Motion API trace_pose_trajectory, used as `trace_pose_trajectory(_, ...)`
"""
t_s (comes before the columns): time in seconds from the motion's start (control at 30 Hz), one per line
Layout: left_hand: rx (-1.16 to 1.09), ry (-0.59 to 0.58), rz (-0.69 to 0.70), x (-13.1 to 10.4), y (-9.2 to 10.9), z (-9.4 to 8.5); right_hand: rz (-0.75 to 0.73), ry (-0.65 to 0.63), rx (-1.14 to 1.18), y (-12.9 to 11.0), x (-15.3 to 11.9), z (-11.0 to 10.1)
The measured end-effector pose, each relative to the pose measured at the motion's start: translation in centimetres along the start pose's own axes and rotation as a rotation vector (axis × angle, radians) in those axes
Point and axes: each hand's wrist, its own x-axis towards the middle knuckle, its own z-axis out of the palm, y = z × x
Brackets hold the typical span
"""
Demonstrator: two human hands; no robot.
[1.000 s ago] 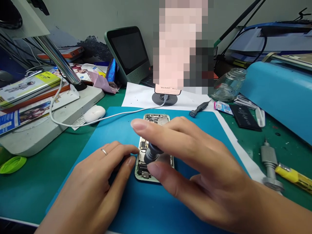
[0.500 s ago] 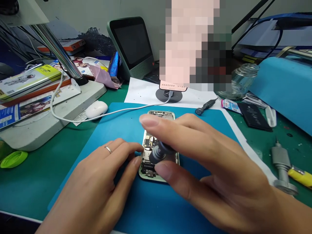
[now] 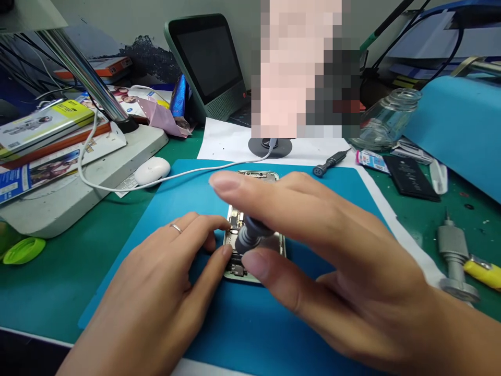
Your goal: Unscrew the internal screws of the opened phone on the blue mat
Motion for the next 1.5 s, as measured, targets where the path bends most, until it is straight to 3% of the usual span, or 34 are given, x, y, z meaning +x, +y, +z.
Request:
trace_pose_trajectory(0.17, 0.016, 0.015, -0.028, 0.1, 0.1, 0.2, -0.089, 0.05, 0.034, -0.4, 0.8, 0.5)
trace_pose_trajectory(0.33, -0.002, 0.016, -0.037, 0.3, 0.3, 0.1, -0.001, 0.125, -0.006, -1.1, 0.2, 0.9)
trace_pose_trajectory(0.63, -0.018, -0.008, -0.081, 0.2, 0.3, 0.1, 0.092, 0.07, -0.052, -1.2, -0.2, 1.0)
trace_pose_trajectory(0.83, -0.018, -0.019, -0.06, 0.1, 0.4, 0.0, 0.034, 0.089, -0.021, -1.0, -0.2, 1.0)
trace_pose_trajectory(1.0, -0.01, -0.01, -0.055, 0.3, 0.5, 0.1, -0.004, -0.005, -0.003, -0.4, -0.1, 0.3)
trace_pose_trajectory(1.17, -0.022, -0.028, -0.092, 0.3, 0.7, 0.0, -0.11, 0.025, 0.016, 0.0, 0.2, 0.4)
trace_pose_trajectory(1.4, -0.055, -0.033, -0.126, 0.5, 1.2, 0.0, -0.029, 0.057, -0.11, -0.4, 0.2, 0.6)
trace_pose_trajectory(1.5, -0.054, -0.026, -0.134, 0.6, 1.2, 0.2, -0.027, 0.146, -0.119, -0.4, 0.1, 0.5)
